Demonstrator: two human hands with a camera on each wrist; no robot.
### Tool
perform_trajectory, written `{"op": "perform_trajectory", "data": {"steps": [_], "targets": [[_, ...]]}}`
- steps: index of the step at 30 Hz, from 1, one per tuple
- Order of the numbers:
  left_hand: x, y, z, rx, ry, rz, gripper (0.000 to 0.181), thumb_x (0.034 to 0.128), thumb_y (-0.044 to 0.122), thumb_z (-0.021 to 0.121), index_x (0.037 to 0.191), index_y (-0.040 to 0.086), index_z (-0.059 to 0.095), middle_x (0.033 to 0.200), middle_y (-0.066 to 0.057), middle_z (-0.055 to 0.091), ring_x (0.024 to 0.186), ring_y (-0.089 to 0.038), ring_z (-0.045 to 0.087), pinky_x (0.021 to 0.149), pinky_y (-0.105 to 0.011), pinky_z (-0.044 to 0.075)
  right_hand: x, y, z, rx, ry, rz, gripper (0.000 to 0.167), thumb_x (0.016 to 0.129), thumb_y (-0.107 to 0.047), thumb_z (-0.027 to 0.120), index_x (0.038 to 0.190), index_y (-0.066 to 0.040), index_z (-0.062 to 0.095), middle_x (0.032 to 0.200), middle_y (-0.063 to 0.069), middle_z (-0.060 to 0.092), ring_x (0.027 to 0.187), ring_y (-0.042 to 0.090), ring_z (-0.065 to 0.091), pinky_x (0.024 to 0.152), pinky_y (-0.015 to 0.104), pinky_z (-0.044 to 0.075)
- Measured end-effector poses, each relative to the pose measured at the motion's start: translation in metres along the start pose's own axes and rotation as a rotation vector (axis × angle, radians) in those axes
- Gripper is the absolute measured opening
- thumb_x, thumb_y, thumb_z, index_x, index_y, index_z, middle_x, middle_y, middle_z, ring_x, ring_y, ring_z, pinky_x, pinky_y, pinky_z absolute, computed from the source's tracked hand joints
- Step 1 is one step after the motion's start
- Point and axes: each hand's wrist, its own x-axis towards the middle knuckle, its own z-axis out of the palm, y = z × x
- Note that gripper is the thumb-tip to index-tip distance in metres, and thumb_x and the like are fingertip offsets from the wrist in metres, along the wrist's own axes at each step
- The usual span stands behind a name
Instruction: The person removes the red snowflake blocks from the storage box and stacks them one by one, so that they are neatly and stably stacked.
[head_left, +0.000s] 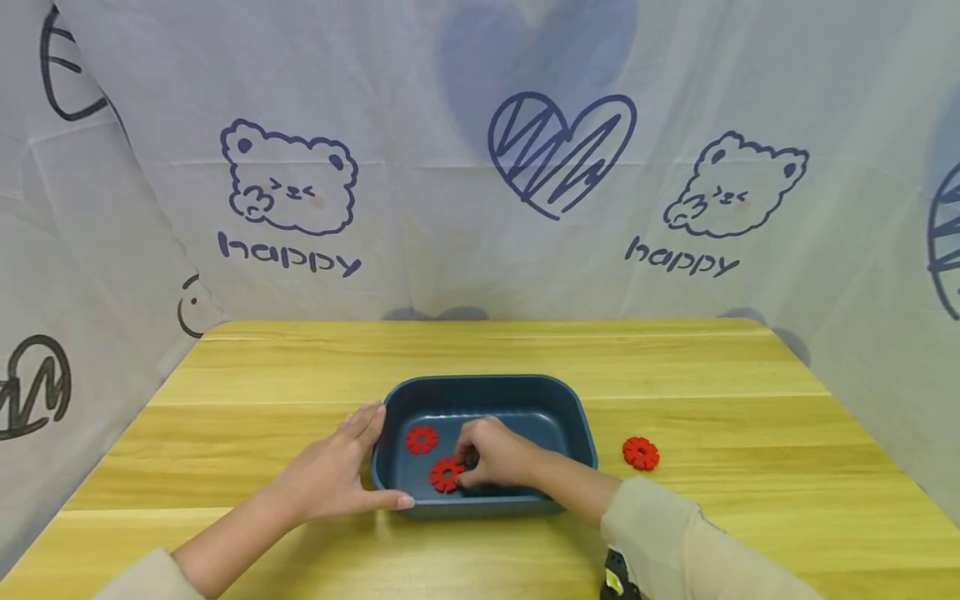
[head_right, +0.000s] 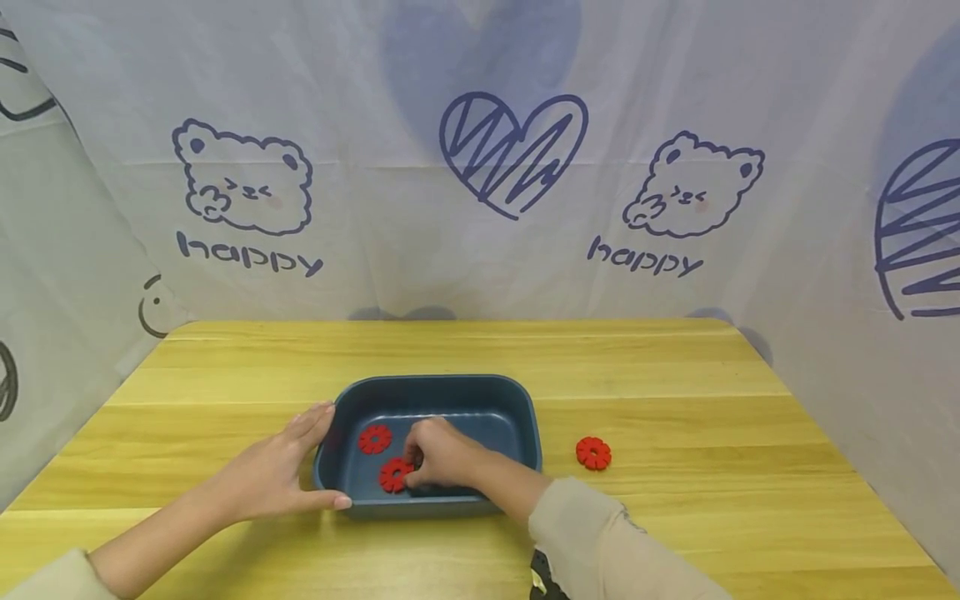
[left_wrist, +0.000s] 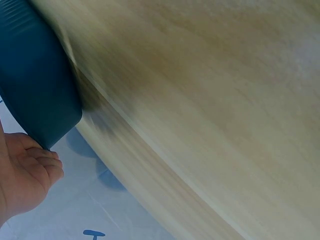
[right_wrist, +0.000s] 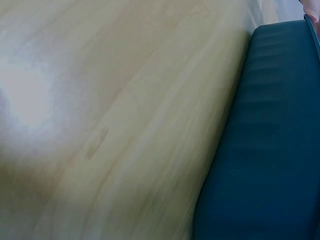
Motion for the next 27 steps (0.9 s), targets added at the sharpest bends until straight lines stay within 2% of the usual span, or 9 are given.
{"op": "perform_trajectory", "data": {"steps": [6,18,27], "targets": [[0.0001,-0.0005,0.0007,0.001,-0.001,0.001,0.114,0.067,0.074,0.06,0.142,-0.006,0.029,0.148,-0.024,0.028,0.135,-0.042,0.031,0.09,-0.056,0.046,-0.0072,0.0056,-0.0025,-0.02,0.004,-0.003,0.014,0.072,-0.009,0.077,0.08,0.0,0.07,0.076,0.004,0.061,0.066,0.004,0.053,0.06,0.012,0.045],[-0.0001,-0.0003,-0.0007,0.003,-0.004,-0.008,0.115,0.0668,0.075,0.06,0.143,-0.005,0.028,0.149,-0.023,0.027,0.136,-0.042,0.03,0.09,-0.057,0.045,-0.0094,0.0056,-0.0058,-0.069,-0.011,0.054,0.017,0.071,-0.011,0.079,0.08,0.001,0.07,0.076,0.004,0.062,0.066,0.005,0.052,0.06,0.013,0.044],[-0.0007,-0.0003,-0.0023,0.004,-0.016,-0.009,0.115,0.067,0.075,0.059,0.143,-0.005,0.028,0.15,-0.023,0.027,0.136,-0.041,0.03,0.09,-0.057,0.045,-0.0086,0.0051,-0.0063,-0.048,-0.015,0.1,0.015,0.071,-0.009,0.078,0.078,0.0,0.069,0.074,0.004,0.062,0.065,0.006,0.051,0.059,0.014,0.044]]}}
